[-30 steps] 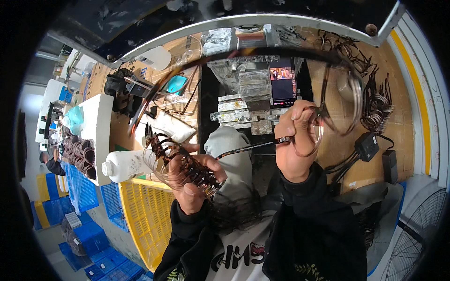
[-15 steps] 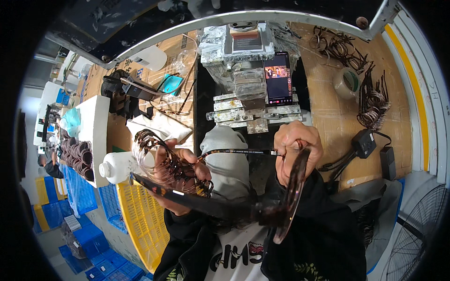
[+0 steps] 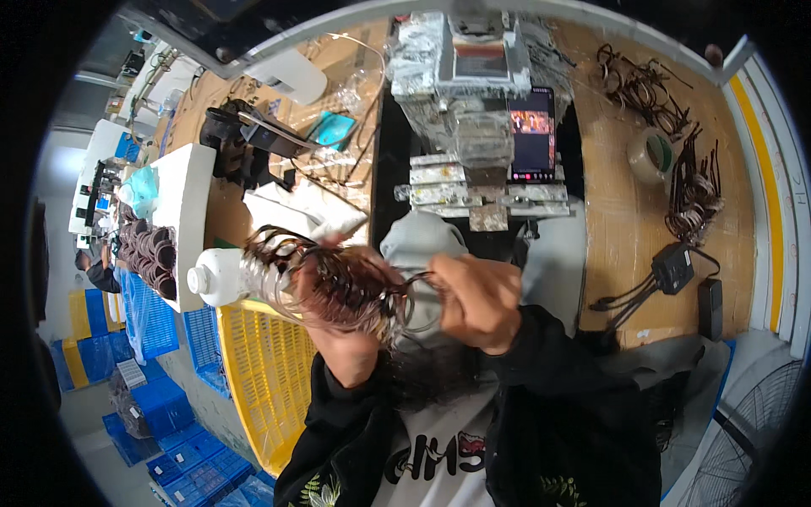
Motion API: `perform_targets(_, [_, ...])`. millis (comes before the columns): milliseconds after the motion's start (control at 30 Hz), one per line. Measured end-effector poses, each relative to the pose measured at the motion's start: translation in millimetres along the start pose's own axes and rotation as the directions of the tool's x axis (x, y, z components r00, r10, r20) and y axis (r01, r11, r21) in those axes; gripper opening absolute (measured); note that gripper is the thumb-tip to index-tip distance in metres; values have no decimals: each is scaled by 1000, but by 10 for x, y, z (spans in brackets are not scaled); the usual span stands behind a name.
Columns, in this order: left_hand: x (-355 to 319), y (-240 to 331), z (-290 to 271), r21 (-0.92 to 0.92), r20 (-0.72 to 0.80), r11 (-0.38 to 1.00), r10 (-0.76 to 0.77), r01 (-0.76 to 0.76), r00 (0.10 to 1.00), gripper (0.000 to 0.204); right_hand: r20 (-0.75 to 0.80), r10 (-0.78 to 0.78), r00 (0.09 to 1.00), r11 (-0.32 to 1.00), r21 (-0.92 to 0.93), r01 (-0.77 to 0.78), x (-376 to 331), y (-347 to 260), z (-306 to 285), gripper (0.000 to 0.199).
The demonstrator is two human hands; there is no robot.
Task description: The person repeatedly picks up coiled black cables from a yellow basket, separates them, and places them into a large gray bag. The person also briefly interacts with a small device on the table. The task occurs at a cluttered workbench with various tools and materials.
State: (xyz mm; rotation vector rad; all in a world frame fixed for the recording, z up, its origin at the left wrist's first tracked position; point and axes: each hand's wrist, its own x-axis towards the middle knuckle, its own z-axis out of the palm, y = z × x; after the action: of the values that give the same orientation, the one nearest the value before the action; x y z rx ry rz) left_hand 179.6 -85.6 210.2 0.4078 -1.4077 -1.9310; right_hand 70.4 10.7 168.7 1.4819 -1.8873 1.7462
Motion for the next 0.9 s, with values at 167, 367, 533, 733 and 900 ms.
perform_targets(167, [-30,-2,-46,281,17,955,98,-99,995,68,212,143,967,970,165,-180,-140,-82,85,17])
perform_targets(367, [-7,63,-233,182,-118,980,104,-82,988,59,775,261,576,946,-88,-311,-350,47,-218,18])
perform_targets(533, [-2,-9,-321,151,-181,984,117,-90,976,61,891,221,396,968,-152,-197,-652,68,-225,17])
perform_targets(733, [-29,-20,-356,219,-267,974,119,-60,956,52,855,245,458,964,-164,-208,-613,36,-226,13])
perform_targets(900, [13,32,-444,191,-281,969,204,-154,938,55,535,336,775,920,-12,-391,-300,127,-311,11])
